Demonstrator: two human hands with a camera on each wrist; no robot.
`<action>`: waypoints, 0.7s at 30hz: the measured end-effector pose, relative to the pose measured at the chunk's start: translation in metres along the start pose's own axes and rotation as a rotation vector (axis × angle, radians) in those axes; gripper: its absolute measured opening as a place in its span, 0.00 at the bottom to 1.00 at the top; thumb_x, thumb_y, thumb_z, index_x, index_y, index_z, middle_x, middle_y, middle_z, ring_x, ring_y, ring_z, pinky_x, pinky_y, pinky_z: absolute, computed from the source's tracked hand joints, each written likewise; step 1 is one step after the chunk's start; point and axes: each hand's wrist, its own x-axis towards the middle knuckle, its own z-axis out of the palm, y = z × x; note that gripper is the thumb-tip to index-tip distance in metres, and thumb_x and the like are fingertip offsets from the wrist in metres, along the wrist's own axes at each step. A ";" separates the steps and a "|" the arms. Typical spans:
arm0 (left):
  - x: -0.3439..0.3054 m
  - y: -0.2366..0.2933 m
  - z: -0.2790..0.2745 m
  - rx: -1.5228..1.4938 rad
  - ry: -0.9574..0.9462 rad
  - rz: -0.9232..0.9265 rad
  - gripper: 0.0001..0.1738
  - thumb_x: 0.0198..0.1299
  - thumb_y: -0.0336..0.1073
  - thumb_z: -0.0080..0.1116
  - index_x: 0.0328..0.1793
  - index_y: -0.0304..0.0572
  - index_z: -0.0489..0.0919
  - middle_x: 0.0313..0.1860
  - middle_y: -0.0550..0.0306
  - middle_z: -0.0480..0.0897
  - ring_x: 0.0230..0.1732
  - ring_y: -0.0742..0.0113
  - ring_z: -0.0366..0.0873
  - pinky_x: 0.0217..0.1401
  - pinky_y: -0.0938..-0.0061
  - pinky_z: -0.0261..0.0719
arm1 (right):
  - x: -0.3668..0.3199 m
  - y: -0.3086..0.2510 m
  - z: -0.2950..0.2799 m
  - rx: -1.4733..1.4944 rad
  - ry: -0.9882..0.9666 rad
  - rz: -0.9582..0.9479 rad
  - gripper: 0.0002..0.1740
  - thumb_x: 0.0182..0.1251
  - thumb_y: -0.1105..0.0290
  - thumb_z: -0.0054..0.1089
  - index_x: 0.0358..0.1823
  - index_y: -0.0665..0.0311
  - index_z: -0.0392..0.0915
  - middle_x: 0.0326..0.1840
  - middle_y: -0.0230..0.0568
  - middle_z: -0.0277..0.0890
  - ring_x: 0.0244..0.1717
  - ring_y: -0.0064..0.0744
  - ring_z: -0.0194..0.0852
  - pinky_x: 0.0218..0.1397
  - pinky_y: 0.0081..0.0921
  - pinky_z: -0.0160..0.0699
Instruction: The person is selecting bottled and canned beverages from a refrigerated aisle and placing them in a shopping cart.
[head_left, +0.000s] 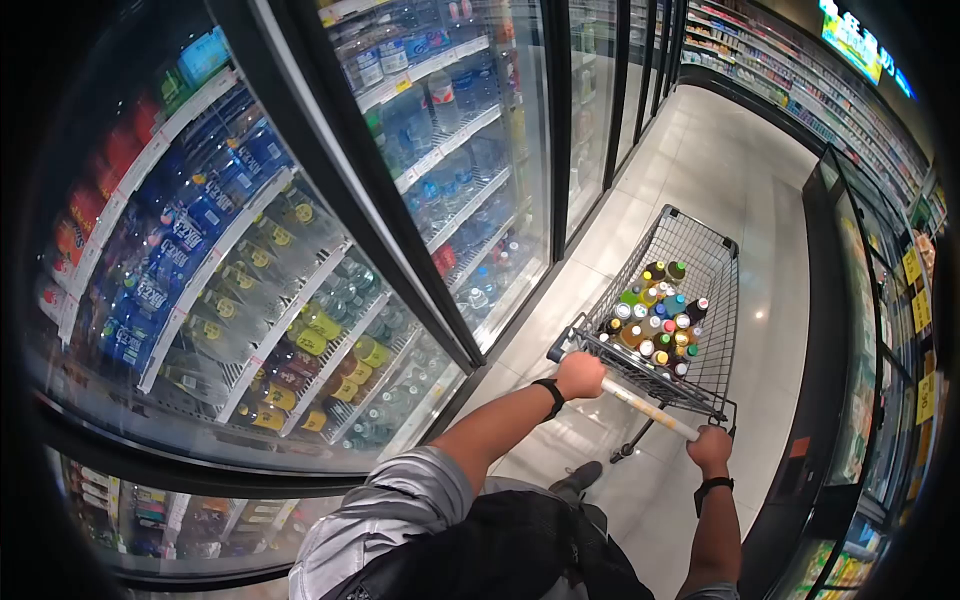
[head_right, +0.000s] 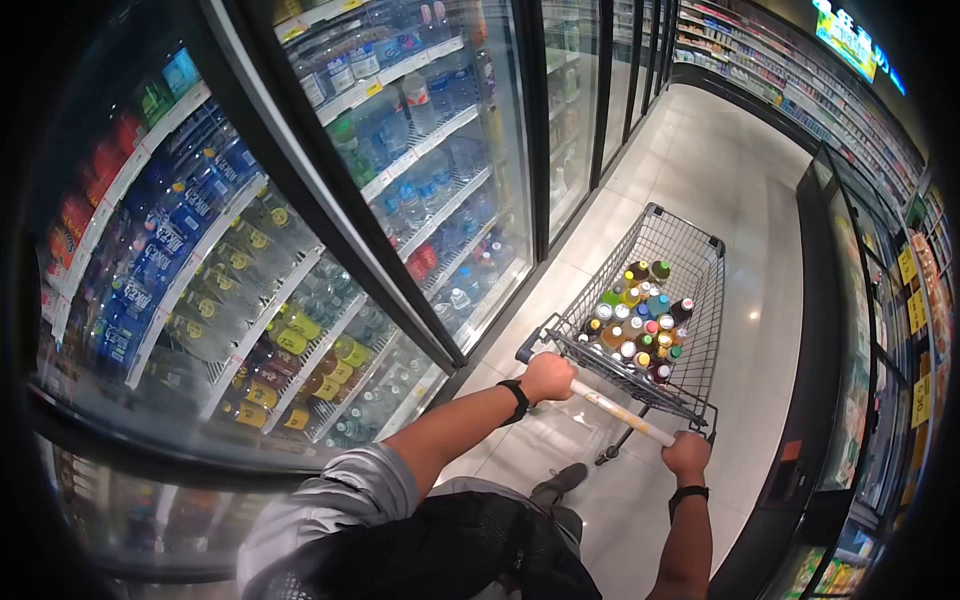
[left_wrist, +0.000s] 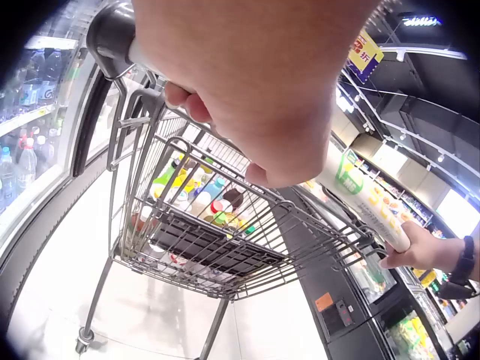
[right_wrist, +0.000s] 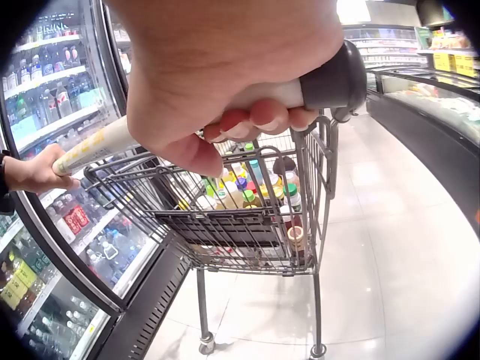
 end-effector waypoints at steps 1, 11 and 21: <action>0.012 0.004 -0.010 0.008 -0.053 -0.022 0.11 0.43 0.43 0.65 0.30 0.47 0.88 0.26 0.49 0.86 0.31 0.49 0.87 0.36 0.57 0.84 | 0.014 0.009 -0.004 -0.003 0.005 -0.006 0.10 0.50 0.61 0.63 0.30 0.55 0.89 0.30 0.44 0.86 0.36 0.49 0.86 0.41 0.43 0.86; 0.131 0.011 -0.012 0.047 -0.127 -0.112 0.14 0.42 0.46 0.67 0.32 0.48 0.87 0.27 0.51 0.86 0.32 0.49 0.87 0.37 0.55 0.85 | 0.127 0.068 -0.030 0.003 -0.077 0.009 0.10 0.50 0.63 0.63 0.32 0.53 0.89 0.32 0.44 0.87 0.38 0.49 0.87 0.43 0.42 0.86; 0.230 -0.020 -0.012 0.116 -0.141 -0.076 0.15 0.42 0.47 0.67 0.34 0.49 0.88 0.29 0.53 0.87 0.34 0.51 0.87 0.39 0.58 0.84 | 0.221 0.090 -0.048 0.012 -0.115 0.004 0.12 0.52 0.63 0.62 0.35 0.52 0.90 0.34 0.44 0.87 0.37 0.48 0.88 0.44 0.42 0.87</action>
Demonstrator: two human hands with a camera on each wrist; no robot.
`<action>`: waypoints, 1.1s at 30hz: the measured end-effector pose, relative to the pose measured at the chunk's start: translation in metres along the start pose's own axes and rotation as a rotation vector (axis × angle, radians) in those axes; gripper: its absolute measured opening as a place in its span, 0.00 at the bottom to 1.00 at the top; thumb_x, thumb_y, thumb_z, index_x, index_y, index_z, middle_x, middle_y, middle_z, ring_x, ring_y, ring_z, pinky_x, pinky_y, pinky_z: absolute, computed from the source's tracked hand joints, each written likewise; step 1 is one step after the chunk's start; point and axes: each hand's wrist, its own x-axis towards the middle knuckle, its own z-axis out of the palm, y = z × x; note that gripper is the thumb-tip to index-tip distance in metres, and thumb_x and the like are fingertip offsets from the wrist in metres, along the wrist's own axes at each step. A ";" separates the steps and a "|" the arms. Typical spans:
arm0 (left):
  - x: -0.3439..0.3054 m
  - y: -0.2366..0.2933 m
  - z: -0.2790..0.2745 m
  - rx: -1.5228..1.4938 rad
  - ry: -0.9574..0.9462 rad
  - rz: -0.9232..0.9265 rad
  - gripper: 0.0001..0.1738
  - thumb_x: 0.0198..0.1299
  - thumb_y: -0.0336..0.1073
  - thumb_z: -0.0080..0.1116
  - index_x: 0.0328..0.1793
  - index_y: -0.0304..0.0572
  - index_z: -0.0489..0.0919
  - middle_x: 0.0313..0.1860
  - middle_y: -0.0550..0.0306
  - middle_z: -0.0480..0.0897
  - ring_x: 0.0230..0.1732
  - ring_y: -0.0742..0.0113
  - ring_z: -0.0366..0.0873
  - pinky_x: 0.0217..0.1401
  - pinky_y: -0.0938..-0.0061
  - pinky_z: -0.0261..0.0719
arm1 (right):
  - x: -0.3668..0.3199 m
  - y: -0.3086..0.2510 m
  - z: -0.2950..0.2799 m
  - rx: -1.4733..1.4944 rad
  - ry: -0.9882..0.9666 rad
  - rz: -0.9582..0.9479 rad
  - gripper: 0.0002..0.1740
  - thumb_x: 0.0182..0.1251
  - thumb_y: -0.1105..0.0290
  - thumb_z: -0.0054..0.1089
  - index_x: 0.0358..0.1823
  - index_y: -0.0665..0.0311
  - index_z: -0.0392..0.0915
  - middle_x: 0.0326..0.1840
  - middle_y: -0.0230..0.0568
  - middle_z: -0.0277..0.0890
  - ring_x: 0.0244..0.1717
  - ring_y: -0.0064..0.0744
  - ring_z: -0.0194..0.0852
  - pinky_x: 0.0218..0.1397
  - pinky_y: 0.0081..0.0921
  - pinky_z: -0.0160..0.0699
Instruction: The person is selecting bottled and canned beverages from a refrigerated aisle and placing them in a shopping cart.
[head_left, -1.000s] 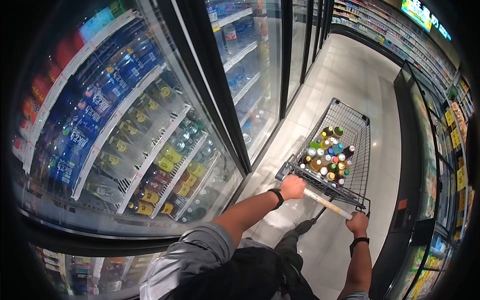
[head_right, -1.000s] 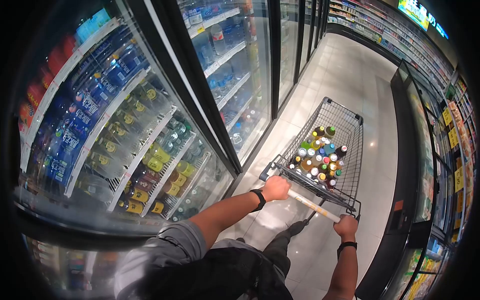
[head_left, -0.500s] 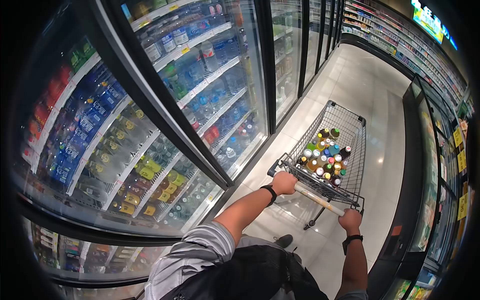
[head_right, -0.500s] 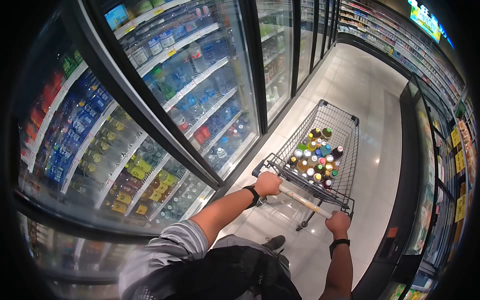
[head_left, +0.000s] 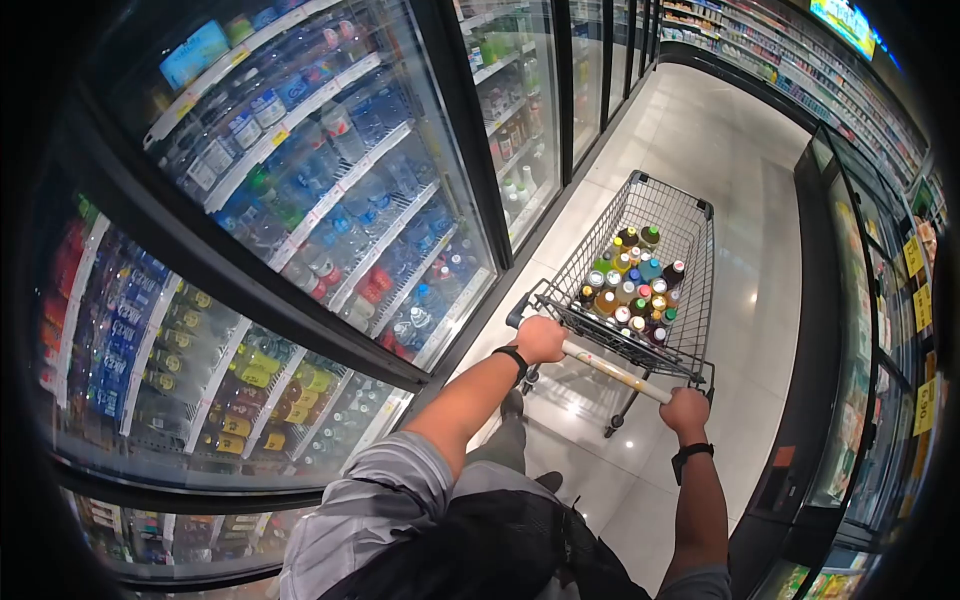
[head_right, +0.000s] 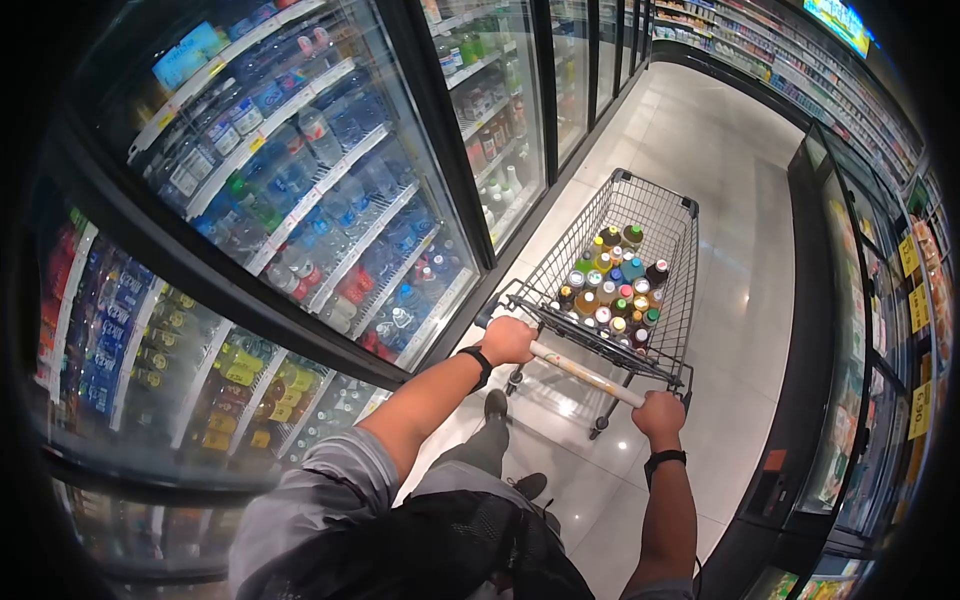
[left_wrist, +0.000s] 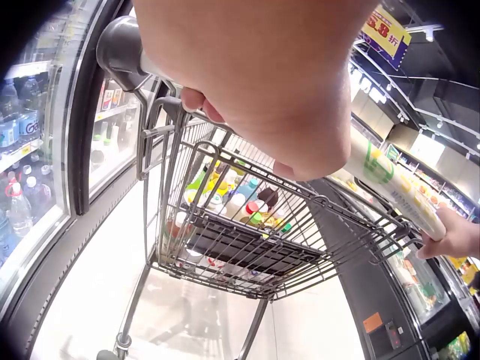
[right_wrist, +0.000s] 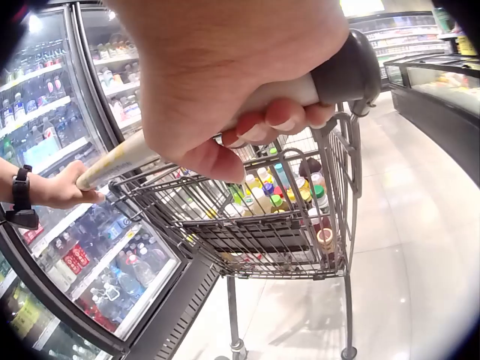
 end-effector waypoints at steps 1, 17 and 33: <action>0.011 -0.003 0.000 -0.001 -0.001 -0.004 0.15 0.43 0.47 0.68 0.34 0.49 0.87 0.29 0.52 0.87 0.33 0.51 0.87 0.39 0.57 0.84 | 0.009 0.001 -0.002 -0.009 -0.001 0.000 0.12 0.52 0.63 0.62 0.35 0.52 0.90 0.34 0.44 0.87 0.37 0.48 0.88 0.43 0.42 0.87; 0.146 -0.079 -0.001 -0.115 0.091 0.107 0.10 0.41 0.43 0.67 0.27 0.48 0.86 0.25 0.50 0.86 0.29 0.50 0.87 0.36 0.58 0.85 | 0.150 0.000 -0.024 -0.036 0.018 0.010 0.11 0.51 0.61 0.62 0.32 0.54 0.89 0.32 0.45 0.86 0.36 0.50 0.87 0.40 0.45 0.86; 0.254 -0.198 -0.034 -0.167 0.029 0.203 0.07 0.42 0.38 0.64 0.27 0.48 0.88 0.25 0.52 0.86 0.32 0.50 0.87 0.37 0.56 0.83 | 0.250 -0.076 -0.046 -0.025 -0.042 0.106 0.12 0.53 0.59 0.64 0.35 0.53 0.89 0.34 0.46 0.87 0.38 0.52 0.87 0.45 0.45 0.86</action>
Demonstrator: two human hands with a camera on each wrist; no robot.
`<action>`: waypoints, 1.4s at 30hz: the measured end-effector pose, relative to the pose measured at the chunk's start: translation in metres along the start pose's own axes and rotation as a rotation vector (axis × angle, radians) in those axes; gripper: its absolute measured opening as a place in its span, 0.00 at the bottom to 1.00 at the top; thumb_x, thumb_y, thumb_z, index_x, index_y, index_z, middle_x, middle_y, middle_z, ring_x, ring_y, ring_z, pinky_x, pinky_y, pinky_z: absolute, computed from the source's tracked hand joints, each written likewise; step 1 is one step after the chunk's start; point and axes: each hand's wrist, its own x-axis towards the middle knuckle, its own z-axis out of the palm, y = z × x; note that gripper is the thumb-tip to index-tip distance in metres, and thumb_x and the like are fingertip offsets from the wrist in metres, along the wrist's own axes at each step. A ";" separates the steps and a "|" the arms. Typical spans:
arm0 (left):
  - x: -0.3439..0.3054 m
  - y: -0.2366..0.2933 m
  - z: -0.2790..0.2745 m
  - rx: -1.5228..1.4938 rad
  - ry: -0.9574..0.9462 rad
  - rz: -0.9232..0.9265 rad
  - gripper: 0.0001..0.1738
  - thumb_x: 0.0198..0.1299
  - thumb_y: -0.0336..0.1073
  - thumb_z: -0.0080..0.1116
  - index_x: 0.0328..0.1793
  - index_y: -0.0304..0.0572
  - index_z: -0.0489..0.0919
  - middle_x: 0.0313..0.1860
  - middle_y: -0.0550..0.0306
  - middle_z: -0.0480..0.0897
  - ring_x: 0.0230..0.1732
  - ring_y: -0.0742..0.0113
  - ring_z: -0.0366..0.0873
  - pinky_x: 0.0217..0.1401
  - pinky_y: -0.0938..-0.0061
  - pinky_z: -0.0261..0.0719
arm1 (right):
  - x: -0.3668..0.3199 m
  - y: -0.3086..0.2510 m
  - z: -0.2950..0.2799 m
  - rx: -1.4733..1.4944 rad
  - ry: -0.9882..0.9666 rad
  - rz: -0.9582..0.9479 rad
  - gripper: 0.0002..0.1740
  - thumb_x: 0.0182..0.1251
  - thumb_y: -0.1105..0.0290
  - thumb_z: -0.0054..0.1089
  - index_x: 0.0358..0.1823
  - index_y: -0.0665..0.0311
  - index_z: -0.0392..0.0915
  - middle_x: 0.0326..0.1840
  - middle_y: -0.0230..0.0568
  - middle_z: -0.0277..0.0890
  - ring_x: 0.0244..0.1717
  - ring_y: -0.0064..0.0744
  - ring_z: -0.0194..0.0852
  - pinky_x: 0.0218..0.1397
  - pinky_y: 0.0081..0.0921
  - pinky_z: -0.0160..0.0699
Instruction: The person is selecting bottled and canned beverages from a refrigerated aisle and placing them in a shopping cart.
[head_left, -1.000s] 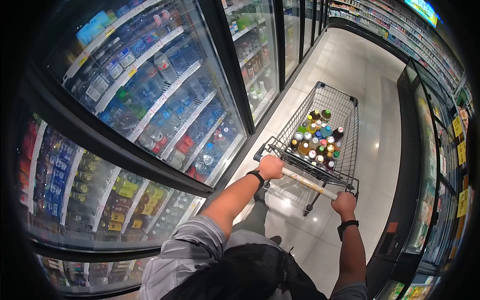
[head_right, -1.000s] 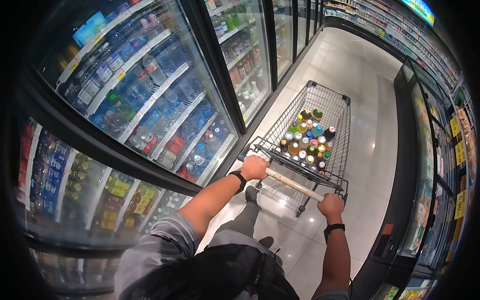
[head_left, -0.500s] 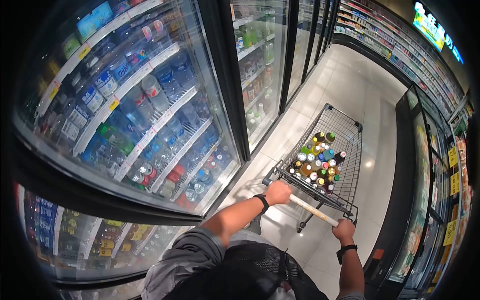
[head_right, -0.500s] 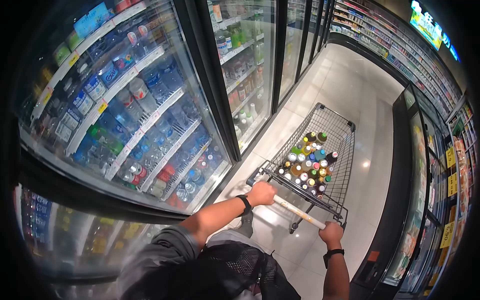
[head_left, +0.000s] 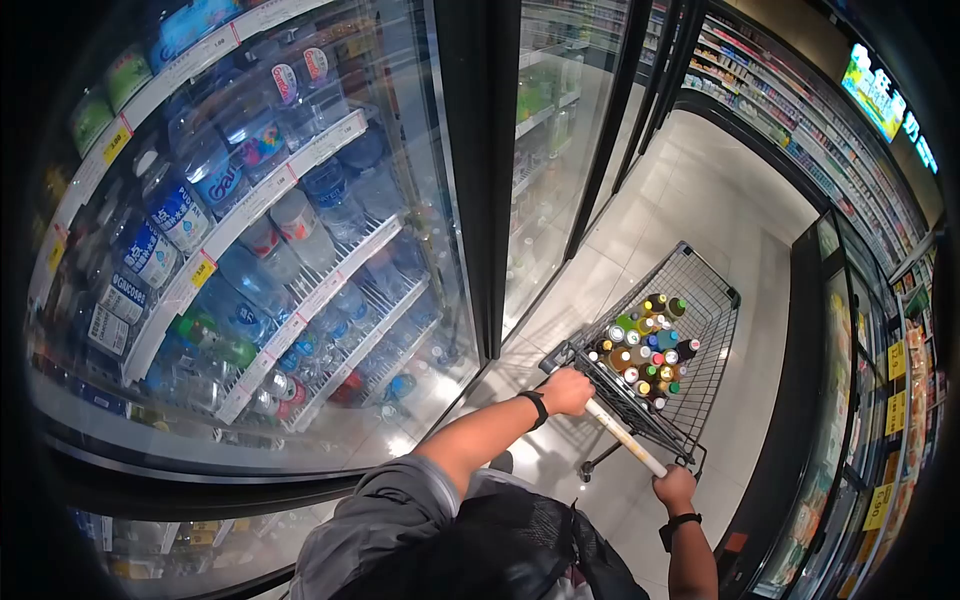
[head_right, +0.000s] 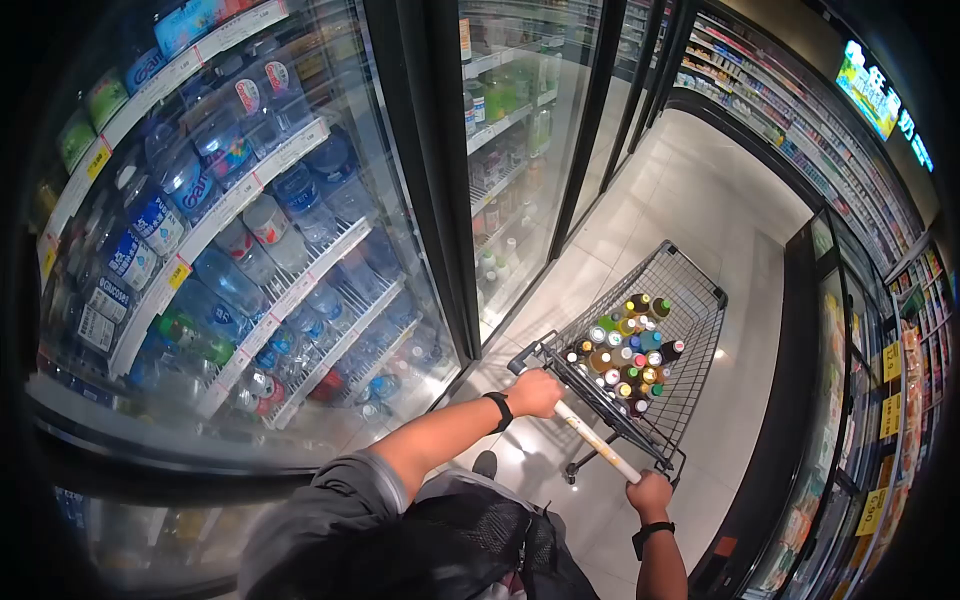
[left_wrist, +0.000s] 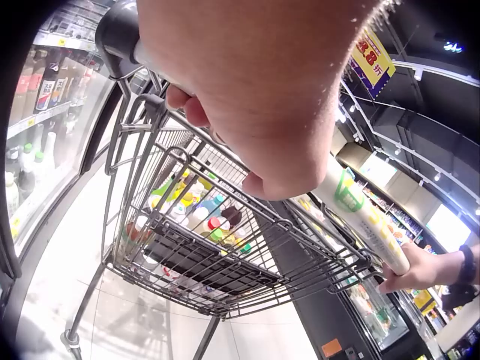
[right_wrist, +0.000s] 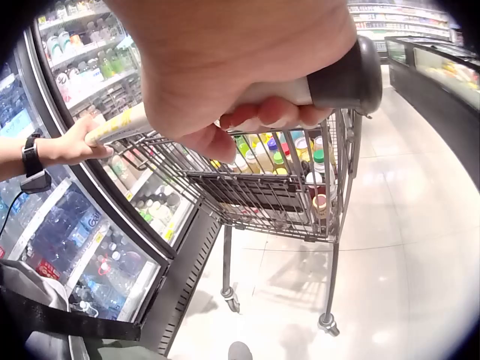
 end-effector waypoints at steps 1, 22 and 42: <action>0.006 -0.004 0.000 -0.002 0.018 0.016 0.07 0.41 0.37 0.64 0.27 0.49 0.88 0.25 0.52 0.86 0.32 0.50 0.87 0.36 0.56 0.82 | 0.005 -0.001 -0.003 0.000 0.000 -0.002 0.12 0.53 0.59 0.64 0.35 0.53 0.89 0.34 0.46 0.87 0.38 0.52 0.87 0.45 0.45 0.86; 0.129 -0.039 -0.009 -0.012 0.048 0.010 0.07 0.44 0.37 0.64 0.27 0.45 0.88 0.28 0.48 0.87 0.33 0.50 0.88 0.39 0.57 0.84 | 0.151 0.045 -0.031 -0.029 0.018 -0.008 0.12 0.50 0.58 0.65 0.33 0.54 0.89 0.34 0.47 0.87 0.38 0.52 0.86 0.45 0.45 0.86; 0.371 -0.017 -0.017 0.011 0.073 -0.144 0.11 0.40 0.42 0.66 0.28 0.45 0.87 0.27 0.49 0.86 0.33 0.48 0.87 0.39 0.55 0.83 | 0.378 0.190 -0.101 0.007 0.100 -0.111 0.12 0.49 0.60 0.66 0.33 0.55 0.89 0.33 0.46 0.86 0.37 0.51 0.87 0.45 0.43 0.86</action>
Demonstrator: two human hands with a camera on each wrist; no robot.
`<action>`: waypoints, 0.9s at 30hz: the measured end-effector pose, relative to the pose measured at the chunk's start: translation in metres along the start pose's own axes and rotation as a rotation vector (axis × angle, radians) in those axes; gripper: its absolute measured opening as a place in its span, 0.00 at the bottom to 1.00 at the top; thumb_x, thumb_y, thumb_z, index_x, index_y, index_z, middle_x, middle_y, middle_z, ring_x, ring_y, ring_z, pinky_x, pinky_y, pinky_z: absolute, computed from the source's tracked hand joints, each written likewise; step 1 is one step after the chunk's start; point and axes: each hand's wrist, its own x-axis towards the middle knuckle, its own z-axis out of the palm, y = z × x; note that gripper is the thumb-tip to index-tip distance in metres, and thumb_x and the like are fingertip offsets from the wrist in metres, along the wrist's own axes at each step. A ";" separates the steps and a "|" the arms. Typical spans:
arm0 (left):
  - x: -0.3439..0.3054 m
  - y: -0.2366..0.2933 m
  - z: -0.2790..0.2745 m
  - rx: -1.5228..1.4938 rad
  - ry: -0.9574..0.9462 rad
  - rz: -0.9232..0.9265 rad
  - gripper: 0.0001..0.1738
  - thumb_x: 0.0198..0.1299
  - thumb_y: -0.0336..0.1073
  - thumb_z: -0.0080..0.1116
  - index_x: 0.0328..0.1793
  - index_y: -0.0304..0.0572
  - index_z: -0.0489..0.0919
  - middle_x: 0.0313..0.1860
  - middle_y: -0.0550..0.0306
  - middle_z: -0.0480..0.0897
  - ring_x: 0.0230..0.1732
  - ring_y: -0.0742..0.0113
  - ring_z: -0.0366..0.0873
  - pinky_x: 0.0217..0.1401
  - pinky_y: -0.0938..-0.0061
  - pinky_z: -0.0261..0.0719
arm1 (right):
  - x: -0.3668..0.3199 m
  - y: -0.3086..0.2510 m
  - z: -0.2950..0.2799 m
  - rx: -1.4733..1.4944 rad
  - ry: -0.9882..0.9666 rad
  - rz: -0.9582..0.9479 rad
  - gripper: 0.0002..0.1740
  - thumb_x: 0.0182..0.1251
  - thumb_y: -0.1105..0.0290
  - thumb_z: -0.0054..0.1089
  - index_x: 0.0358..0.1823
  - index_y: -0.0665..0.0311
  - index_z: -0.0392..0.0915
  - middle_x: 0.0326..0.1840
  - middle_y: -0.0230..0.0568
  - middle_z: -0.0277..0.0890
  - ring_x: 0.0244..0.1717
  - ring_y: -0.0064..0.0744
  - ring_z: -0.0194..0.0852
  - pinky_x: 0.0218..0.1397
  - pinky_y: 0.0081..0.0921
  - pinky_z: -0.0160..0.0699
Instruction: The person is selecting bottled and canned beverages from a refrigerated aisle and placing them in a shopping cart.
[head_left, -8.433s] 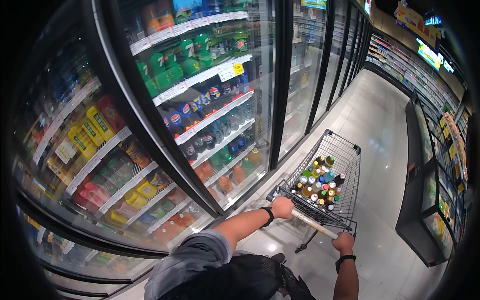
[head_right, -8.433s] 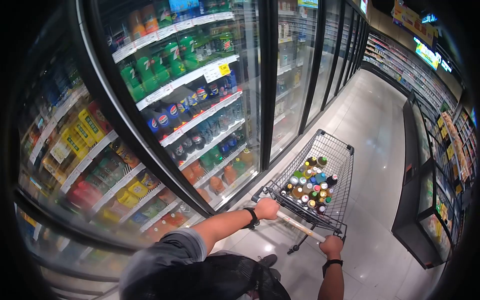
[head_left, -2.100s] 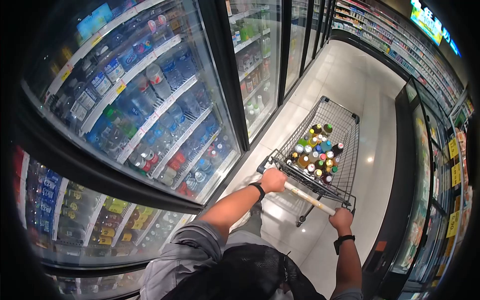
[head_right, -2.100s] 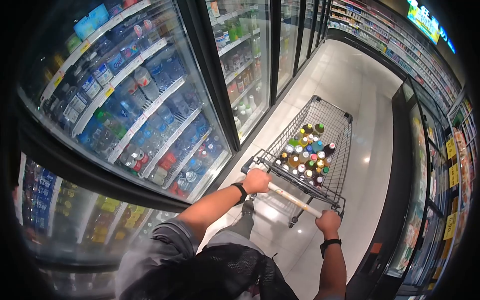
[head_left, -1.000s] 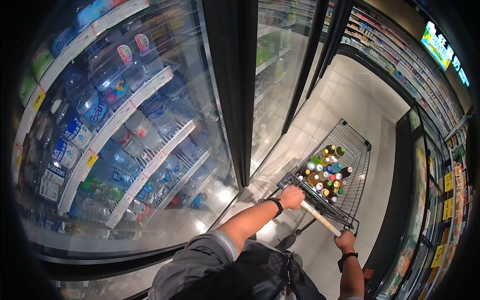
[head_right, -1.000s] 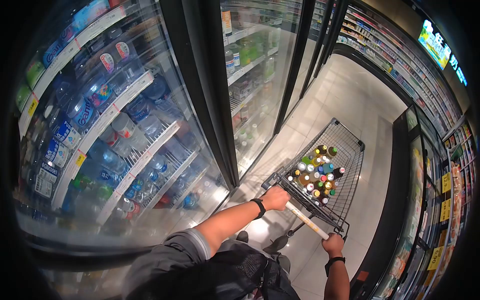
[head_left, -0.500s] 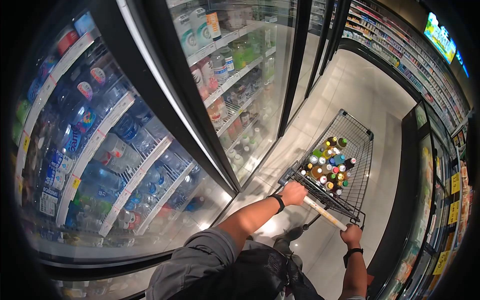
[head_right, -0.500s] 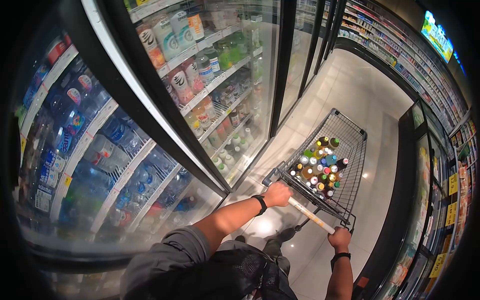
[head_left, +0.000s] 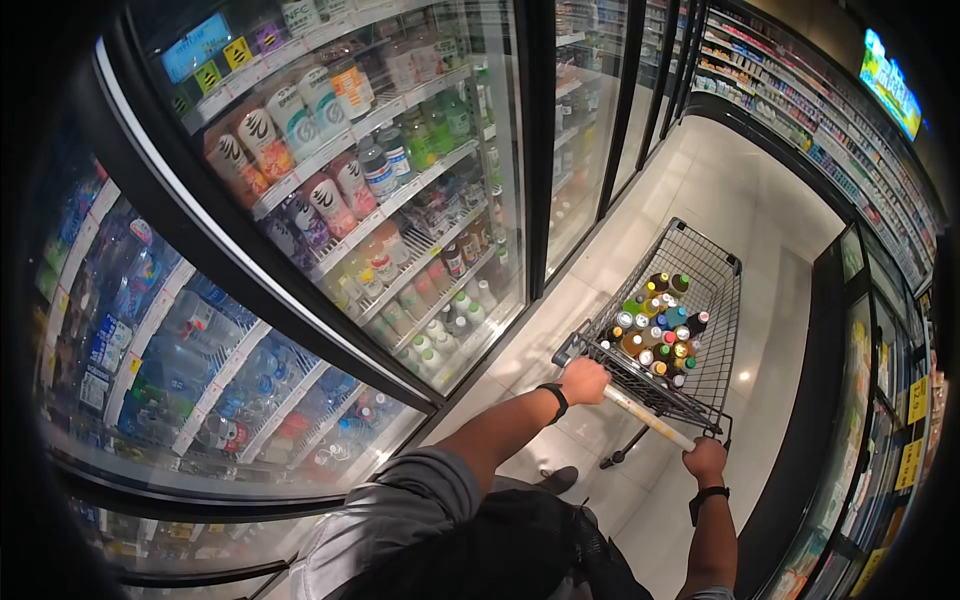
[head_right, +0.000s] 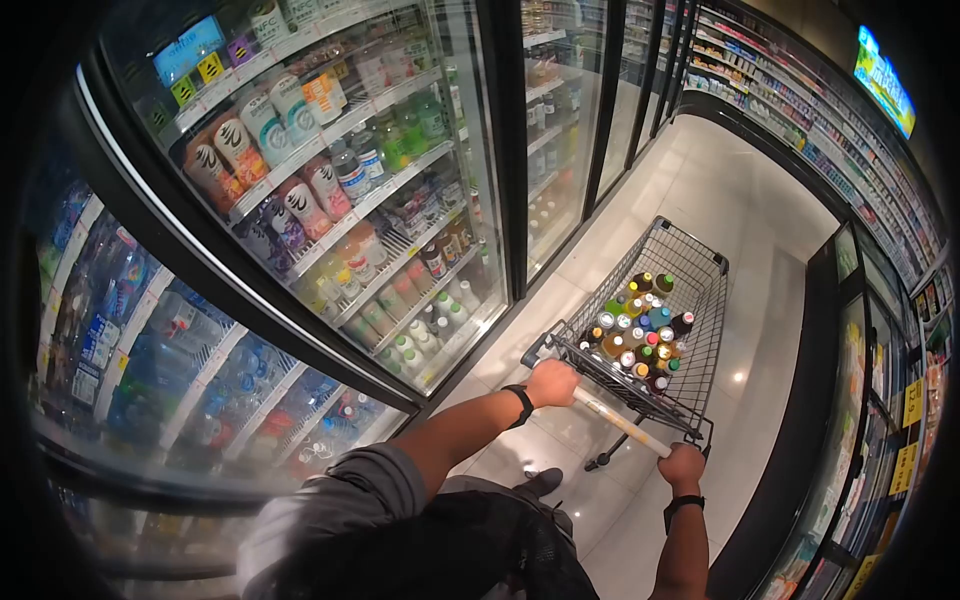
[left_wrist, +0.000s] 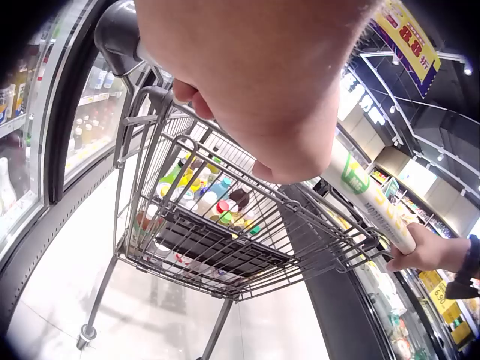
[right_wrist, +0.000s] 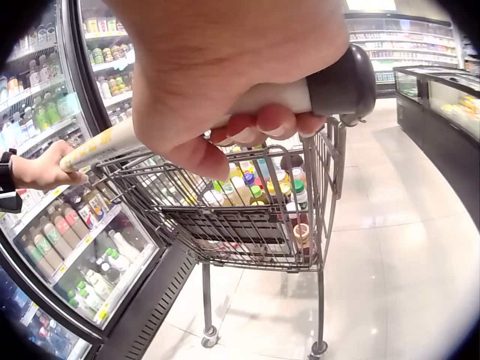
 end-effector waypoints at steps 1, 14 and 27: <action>0.012 0.001 0.002 0.006 -0.001 0.000 0.11 0.40 0.42 0.66 0.28 0.45 0.87 0.27 0.49 0.86 0.33 0.48 0.87 0.39 0.55 0.83 | 0.009 0.006 -0.003 0.003 -0.020 0.004 0.12 0.51 0.60 0.65 0.35 0.54 0.90 0.34 0.45 0.87 0.37 0.50 0.87 0.45 0.43 0.86; 0.135 -0.022 0.011 0.107 0.026 -0.009 0.14 0.42 0.47 0.65 0.29 0.48 0.85 0.26 0.51 0.86 0.32 0.49 0.86 0.37 0.55 0.83 | 0.117 0.044 -0.036 0.037 -0.033 0.004 0.11 0.51 0.62 0.64 0.34 0.52 0.90 0.33 0.45 0.87 0.37 0.49 0.88 0.43 0.42 0.87; 0.257 -0.075 -0.007 0.147 -0.012 -0.004 0.12 0.41 0.47 0.68 0.29 0.50 0.85 0.26 0.55 0.85 0.32 0.51 0.86 0.37 0.57 0.84 | 0.230 0.045 -0.060 0.039 -0.041 0.031 0.11 0.51 0.62 0.63 0.34 0.53 0.90 0.33 0.46 0.87 0.37 0.51 0.88 0.44 0.43 0.87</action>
